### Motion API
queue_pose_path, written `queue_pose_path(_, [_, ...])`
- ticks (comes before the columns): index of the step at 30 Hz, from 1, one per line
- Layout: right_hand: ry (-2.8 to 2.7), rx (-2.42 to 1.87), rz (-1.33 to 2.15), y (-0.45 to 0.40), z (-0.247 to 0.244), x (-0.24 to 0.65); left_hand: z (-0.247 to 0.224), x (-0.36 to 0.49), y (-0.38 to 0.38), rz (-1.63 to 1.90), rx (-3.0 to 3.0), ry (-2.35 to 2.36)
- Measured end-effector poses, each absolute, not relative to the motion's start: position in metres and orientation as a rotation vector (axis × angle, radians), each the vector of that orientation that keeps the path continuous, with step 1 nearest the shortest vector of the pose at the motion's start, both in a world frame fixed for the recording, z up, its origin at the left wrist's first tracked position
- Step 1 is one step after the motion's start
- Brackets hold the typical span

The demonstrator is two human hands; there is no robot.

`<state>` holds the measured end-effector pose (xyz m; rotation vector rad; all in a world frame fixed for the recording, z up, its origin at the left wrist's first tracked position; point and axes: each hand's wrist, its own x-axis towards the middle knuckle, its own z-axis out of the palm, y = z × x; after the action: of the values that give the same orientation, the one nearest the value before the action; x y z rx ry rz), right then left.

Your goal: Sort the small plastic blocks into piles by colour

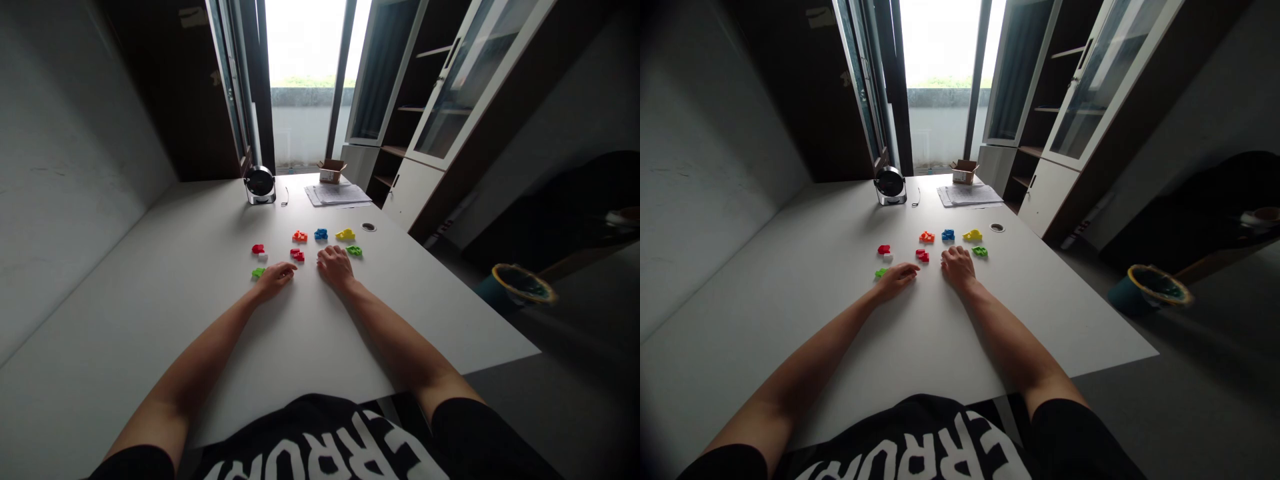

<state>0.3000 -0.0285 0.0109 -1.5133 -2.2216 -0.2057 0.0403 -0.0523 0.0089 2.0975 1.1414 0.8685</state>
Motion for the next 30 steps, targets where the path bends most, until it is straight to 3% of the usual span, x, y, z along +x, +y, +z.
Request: queue_pose_path(30, [-1.965,-1.526,0.000,-0.015,-0.004,0.309,0.007,0.040,-0.051,0.892,2.127,1.137])
